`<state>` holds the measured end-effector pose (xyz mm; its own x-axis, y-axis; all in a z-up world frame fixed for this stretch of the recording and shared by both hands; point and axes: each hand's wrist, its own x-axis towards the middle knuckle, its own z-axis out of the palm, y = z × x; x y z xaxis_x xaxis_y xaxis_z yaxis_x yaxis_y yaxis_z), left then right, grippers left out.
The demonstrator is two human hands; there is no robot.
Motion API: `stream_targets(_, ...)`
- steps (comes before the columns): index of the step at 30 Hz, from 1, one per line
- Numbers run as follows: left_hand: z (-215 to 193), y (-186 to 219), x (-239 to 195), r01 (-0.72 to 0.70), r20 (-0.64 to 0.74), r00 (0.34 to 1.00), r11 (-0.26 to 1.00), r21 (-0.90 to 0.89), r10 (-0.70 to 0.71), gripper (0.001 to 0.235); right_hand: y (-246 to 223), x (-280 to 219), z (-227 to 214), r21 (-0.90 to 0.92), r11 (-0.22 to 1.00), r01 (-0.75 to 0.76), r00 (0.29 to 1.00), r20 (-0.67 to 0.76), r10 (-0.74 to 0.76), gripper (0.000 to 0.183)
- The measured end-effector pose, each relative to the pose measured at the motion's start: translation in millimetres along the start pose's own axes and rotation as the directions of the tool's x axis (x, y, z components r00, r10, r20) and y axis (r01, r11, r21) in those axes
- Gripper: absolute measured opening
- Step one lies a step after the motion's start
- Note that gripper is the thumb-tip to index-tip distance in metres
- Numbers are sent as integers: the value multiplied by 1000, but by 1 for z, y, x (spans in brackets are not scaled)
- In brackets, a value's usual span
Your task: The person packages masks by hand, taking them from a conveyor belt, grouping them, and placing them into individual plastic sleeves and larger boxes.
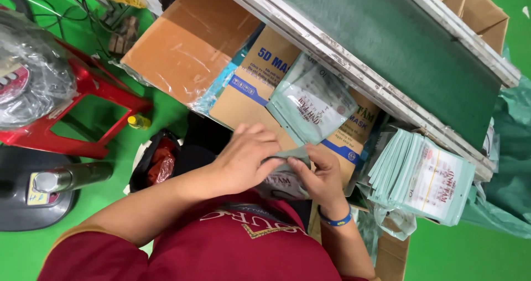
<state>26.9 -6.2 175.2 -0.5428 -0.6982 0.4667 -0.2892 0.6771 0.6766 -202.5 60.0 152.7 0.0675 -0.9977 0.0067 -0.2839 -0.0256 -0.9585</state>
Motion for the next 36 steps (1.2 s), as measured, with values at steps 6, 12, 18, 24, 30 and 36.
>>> stream_targets(6, -8, 0, 5, 1, 81, 997, 997, -71, 5, 14, -18, -3, 3, -35, 988, 153, 986, -64, -155, 7)
stream_targets(12, -6, -6, 6, 42, 149, 988, 999, -18, -39, 13, -9, -10, -13, 87, 996, 14, 994, -108, -5, 10)
stream_targets(18, -22, -8, 7, -23, 70, 997, 1000, 0, 23, 16, -16, -14, -19, 184, 983, 18, 985, -172, 14, 11)
stream_targets(24, -33, -12, 6, -42, 120, 992, 998, -39, 46, 15, -5, -17, -29, 125, 992, 21, 959, -283, 15, 14)
stream_targets(30, -35, -27, 1, 34, 194, 981, 986, -165, -2, 18, -2, -18, -31, 212, 974, 75, 949, -316, -4, 14)
stream_targets(36, -19, -8, 14, -8, 100, 995, 998, -65, 14, 28, -22, -8, -10, 51, 992, 117, 970, -222, -103, 10)
